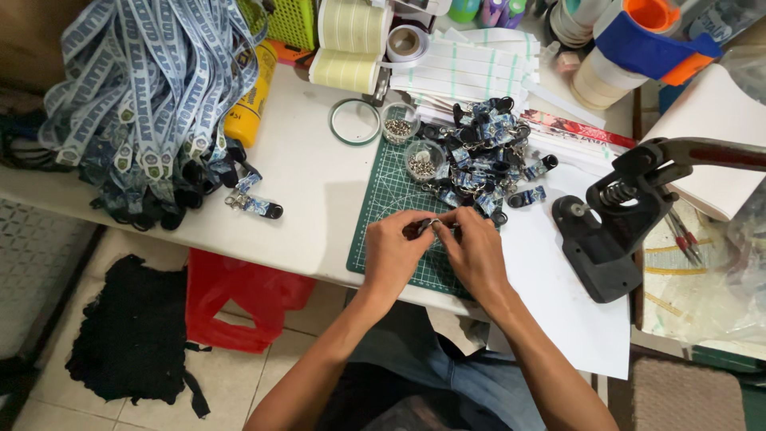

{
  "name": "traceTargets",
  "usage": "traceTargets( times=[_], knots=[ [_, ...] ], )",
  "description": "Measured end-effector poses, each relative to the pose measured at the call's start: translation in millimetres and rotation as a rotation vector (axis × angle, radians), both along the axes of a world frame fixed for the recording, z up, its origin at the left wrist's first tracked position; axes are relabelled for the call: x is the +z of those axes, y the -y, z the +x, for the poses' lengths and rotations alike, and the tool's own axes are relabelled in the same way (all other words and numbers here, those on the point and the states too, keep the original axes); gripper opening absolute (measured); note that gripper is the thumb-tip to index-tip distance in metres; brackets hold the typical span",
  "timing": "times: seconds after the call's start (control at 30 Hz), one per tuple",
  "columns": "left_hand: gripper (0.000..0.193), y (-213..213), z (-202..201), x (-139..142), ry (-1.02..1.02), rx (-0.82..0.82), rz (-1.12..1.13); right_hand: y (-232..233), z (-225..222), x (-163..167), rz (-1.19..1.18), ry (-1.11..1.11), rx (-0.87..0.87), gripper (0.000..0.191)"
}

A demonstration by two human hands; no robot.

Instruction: The person assembles keychains by inserting small metal pieces into a manual press and crimping them onto patterned fabric strips. They repeatedly pick up components, align them in the press, operate the lever, and place the finished keychains into a growing pile on the table.

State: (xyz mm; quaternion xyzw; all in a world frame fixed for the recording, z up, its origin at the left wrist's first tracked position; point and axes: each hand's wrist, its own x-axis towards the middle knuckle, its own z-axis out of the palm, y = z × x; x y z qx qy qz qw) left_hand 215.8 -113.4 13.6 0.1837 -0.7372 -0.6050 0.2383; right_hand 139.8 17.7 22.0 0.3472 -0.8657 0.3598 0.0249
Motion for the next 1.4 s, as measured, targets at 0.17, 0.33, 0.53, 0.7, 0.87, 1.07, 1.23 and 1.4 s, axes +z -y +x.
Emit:
traceTargets(
  times=[0.17,0.33,0.53,0.7,0.87,1.07,1.23,1.4],
  knots=[
    [0.022,10.5,-5.4,-8.9,-0.038,-0.012,0.156,10.3,-3.9,10.2,0.038,-0.045,0.009,0.012],
    [0.025,11.4,-8.4,-22.2,-0.175,0.081,0.863,31.1,-16.6,37.9,0.012,-0.335,0.005,0.012],
    [0.030,25.0,-11.8,-43.1,-0.327,0.167,0.947,58.8,-8.6,44.2,0.053,-0.537,0.285,0.014],
    [0.028,51.3,-8.3,-50.7,-0.366,0.254,0.976,77.9,-52.4,39.1,-0.001,-0.121,0.350,0.021],
    [0.029,60.2,-1.1,-46.2,-0.313,0.244,0.927,125.6,-137.5,29.4,0.317,-0.304,0.116,0.010],
    [0.030,66.6,4.6,-49.3,-0.274,0.257,0.908,167.1,-168.0,-3.2,0.673,-0.326,0.144,0.009],
    [0.031,70.2,6.9,-52.5,-0.264,0.259,0.912,169.6,-169.0,-14.9,0.721,-0.378,0.142,0.007],
    [0.030,70.1,3.7,-49.7,-0.307,0.240,0.933,162.6,-161.0,-1.0,0.688,-0.303,0.113,0.010]
  ],
)
